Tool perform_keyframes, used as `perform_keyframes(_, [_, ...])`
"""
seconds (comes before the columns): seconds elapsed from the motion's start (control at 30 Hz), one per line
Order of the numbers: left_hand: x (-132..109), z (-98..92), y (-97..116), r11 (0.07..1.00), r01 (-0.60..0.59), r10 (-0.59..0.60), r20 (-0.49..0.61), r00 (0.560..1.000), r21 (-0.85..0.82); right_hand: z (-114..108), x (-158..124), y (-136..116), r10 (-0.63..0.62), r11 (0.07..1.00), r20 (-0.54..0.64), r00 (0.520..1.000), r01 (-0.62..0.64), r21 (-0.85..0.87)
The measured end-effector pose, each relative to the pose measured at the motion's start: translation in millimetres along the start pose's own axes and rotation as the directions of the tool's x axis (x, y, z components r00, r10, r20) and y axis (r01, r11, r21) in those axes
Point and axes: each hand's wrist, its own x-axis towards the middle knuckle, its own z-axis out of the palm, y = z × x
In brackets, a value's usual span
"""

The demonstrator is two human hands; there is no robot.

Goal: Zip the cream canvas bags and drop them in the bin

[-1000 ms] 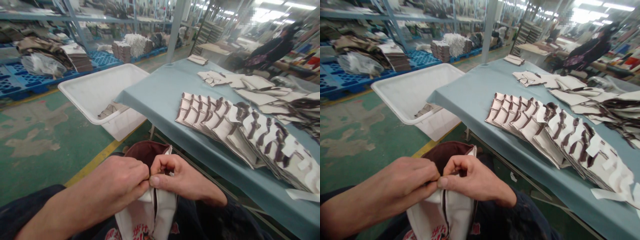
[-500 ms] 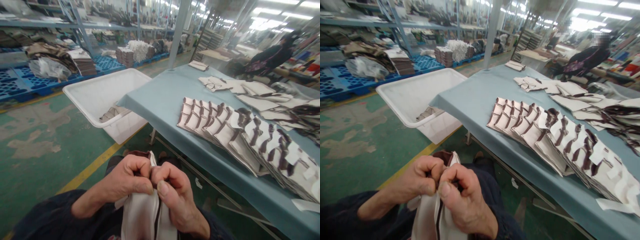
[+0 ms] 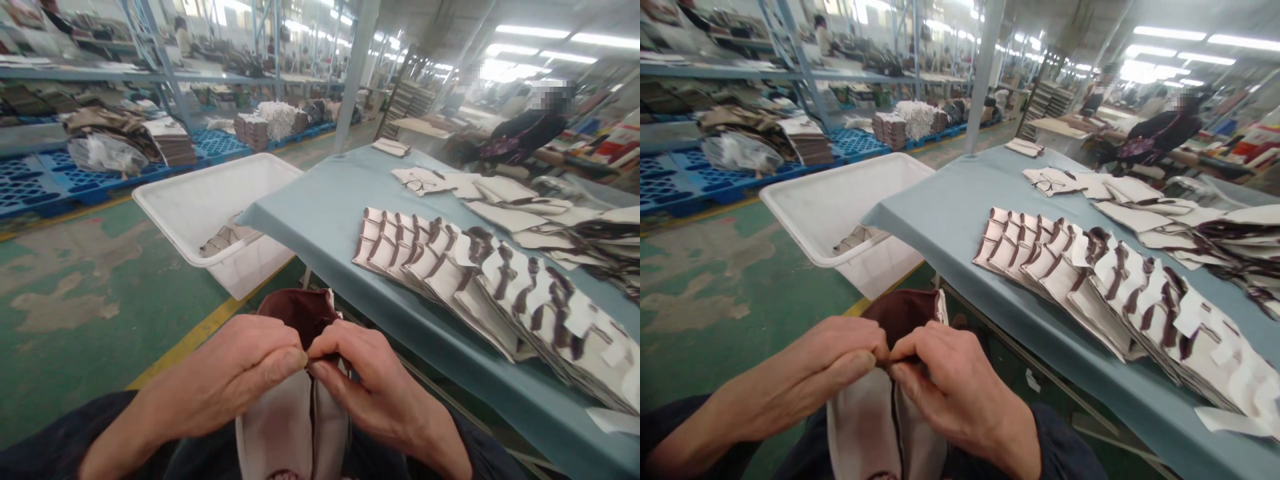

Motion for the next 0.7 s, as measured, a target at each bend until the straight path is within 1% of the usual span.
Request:
perform_keyframes(0.07, [-1.7, 0.4, 8.2, 0.991, 0.019, -0.019, 0.0, 1.0, 0.135, 2.0, 0.8, -0.4, -0.028, 0.998, 0.004, 1.0, 0.029, -0.064])
perform_keyframes(0.1, [-2.2, 1.4, 9.8, 0.986, 0.028, -0.029, 0.001, 1.0, 0.165, 2.8, 0.9, -0.4, -0.035, 0.995, 0.0, 0.999, 0.035, -0.09])
perform_keyframes(0.17, [-2.3, 4.3, 7.1, 0.987, 0.037, -0.038, 0.001, 0.999, 0.156, 3.7, 0.4, 0.6, -0.042, 0.99, -0.009, 0.999, 0.04, -0.133])
perform_keyframes(0.2, [-2.0, 6.3, 3.4, 0.992, 0.039, -0.039, -0.003, 0.999, 0.124, 4.1, -0.2, 1.3, -0.04, 0.989, -0.013, 0.999, 0.038, -0.144])
perform_keyframes(0.27, [-0.8, 11.1, -6.4, 1.0, 0.031, -0.031, 0.004, 1.0, 0.0, 5.4, -2.2, 2.1, -0.018, 0.992, -0.018, 1.0, 0.015, -0.123])
perform_keyframes(0.33, [0.6, 17.3, -15.6, 0.986, 0.024, -0.021, 0.021, 1.0, -0.166, 7.4, -5.3, 0.6, 0.044, 0.998, -0.009, 0.999, -0.044, -0.047])
perform_keyframes(0.4, [1.0, 24.1, -20.7, 0.949, 0.034, -0.023, 0.037, 0.999, -0.314, 9.5, -9.1, -3.5, 0.1, 0.993, 0.025, 0.995, -0.102, 0.058])
perform_keyframes(0.47, [-0.6, 29.7, -20.9, 0.921, 0.054, -0.041, 0.042, 0.998, -0.385, 10.5, -12.7, -7.8, 0.11, 0.985, 0.052, 0.993, -0.116, 0.129])
perform_keyframes(0.5, [-2.4, 31.5, -19.4, 0.919, 0.066, -0.054, 0.041, 0.998, -0.388, 10.4, -14.0, -8.7, 0.104, 0.984, 0.054, 0.993, -0.11, 0.139])
perform_keyframes(0.57, [-7.6, 32.3, -14.3, 0.946, 0.083, -0.078, 0.029, 0.997, -0.314, 8.2, -15.1, -5.1, 0.092, 0.99, 0.051, 0.994, -0.097, 0.099])
perform_keyframes(0.63, [-14.2, 28.8, -8.3, 0.987, 0.065, -0.066, -0.004, 0.998, -0.145, 3.6, -14.8, 7.0, 0.082, 0.996, 0.067, 0.994, -0.084, 0.019])
perform_keyframes(0.7, [-20.8, 21.4, -4.2, 0.999, 0.028, -0.026, -0.044, 0.999, 0.046, -3.2, -14.2, 25.4, 0.079, 0.995, 0.092, 0.993, -0.073, -0.063])
